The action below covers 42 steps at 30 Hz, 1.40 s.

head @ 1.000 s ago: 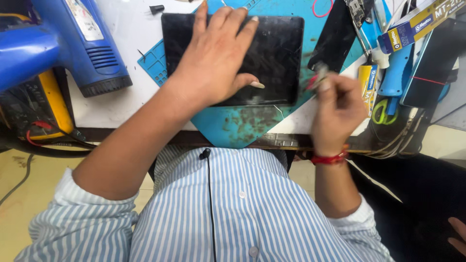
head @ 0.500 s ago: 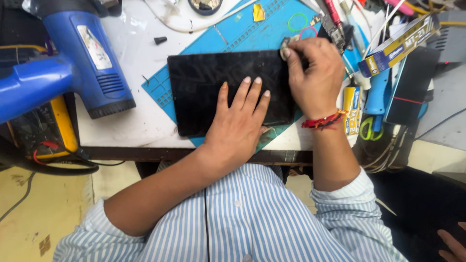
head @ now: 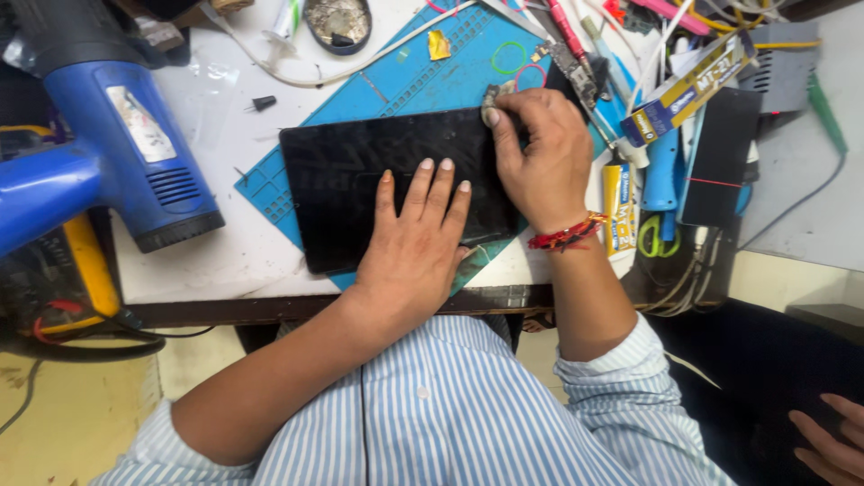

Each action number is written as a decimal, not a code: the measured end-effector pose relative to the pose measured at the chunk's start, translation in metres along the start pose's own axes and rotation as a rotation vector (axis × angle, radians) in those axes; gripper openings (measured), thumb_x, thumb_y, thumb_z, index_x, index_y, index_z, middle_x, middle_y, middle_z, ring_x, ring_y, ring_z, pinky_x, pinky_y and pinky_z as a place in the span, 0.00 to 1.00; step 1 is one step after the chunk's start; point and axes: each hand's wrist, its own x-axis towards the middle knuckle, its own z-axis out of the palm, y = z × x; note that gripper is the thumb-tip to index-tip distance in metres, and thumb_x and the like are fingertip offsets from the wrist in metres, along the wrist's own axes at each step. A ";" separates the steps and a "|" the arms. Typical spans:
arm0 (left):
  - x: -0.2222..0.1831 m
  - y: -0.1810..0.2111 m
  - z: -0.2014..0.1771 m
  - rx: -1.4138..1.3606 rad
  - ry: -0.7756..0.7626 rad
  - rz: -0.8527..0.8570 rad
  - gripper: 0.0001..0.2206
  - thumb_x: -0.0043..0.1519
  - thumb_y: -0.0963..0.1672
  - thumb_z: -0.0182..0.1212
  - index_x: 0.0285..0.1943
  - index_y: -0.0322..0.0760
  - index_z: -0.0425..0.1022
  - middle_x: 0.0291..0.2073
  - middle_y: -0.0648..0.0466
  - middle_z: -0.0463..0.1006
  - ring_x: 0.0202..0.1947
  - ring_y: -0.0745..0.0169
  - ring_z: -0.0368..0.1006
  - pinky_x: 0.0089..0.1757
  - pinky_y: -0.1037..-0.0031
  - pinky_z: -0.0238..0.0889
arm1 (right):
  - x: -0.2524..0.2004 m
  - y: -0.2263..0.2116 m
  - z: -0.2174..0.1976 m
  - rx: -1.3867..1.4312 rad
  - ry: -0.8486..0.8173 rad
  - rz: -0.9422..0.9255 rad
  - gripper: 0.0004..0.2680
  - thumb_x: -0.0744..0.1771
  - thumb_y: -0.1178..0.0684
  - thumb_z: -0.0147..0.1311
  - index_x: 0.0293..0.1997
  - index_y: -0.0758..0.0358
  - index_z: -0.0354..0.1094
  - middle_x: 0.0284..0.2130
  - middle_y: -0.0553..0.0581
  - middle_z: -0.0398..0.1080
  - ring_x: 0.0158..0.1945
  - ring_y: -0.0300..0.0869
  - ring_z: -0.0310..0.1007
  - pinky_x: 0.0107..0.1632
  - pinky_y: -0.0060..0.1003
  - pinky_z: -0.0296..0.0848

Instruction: The person reassembles a tablet by applying adhesive to the frame, aligning and pressing the screen, and cleaning the surface. They then use a screwdriver to secure the device and apply adhesive to a small circuit board before brushing it.

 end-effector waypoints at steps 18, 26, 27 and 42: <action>0.000 0.001 0.004 -0.001 -0.001 0.004 0.32 0.64 0.52 0.51 0.74 0.30 0.57 0.72 0.36 0.54 0.73 0.38 0.47 0.64 0.37 0.36 | 0.001 -0.010 -0.002 -0.057 -0.022 0.023 0.04 0.68 0.55 0.64 0.45 0.61 0.76 0.40 0.58 0.74 0.45 0.53 0.73 0.47 0.45 0.71; -0.005 0.003 0.017 -0.030 0.034 0.001 0.33 0.65 0.52 0.51 0.76 0.28 0.55 0.75 0.34 0.50 0.76 0.36 0.42 0.66 0.36 0.29 | 0.012 -0.011 0.002 -0.206 -0.053 0.010 0.02 0.67 0.56 0.65 0.39 0.59 0.80 0.36 0.56 0.73 0.42 0.53 0.70 0.44 0.46 0.69; -0.006 0.003 0.018 -0.038 0.042 0.003 0.34 0.65 0.52 0.51 0.76 0.27 0.55 0.75 0.34 0.50 0.76 0.35 0.41 0.66 0.35 0.28 | 0.014 -0.012 0.004 -0.212 -0.064 0.008 0.01 0.67 0.56 0.64 0.39 0.59 0.80 0.35 0.57 0.73 0.41 0.53 0.69 0.44 0.47 0.69; -0.010 -0.001 0.053 0.006 -0.166 0.055 0.25 0.66 0.47 0.48 0.72 0.33 0.61 0.73 0.40 0.57 0.75 0.35 0.46 0.65 0.29 0.26 | 0.041 -0.095 0.076 0.015 -0.216 -0.172 0.03 0.64 0.55 0.63 0.31 0.61 0.77 0.31 0.59 0.71 0.42 0.55 0.71 0.45 0.49 0.70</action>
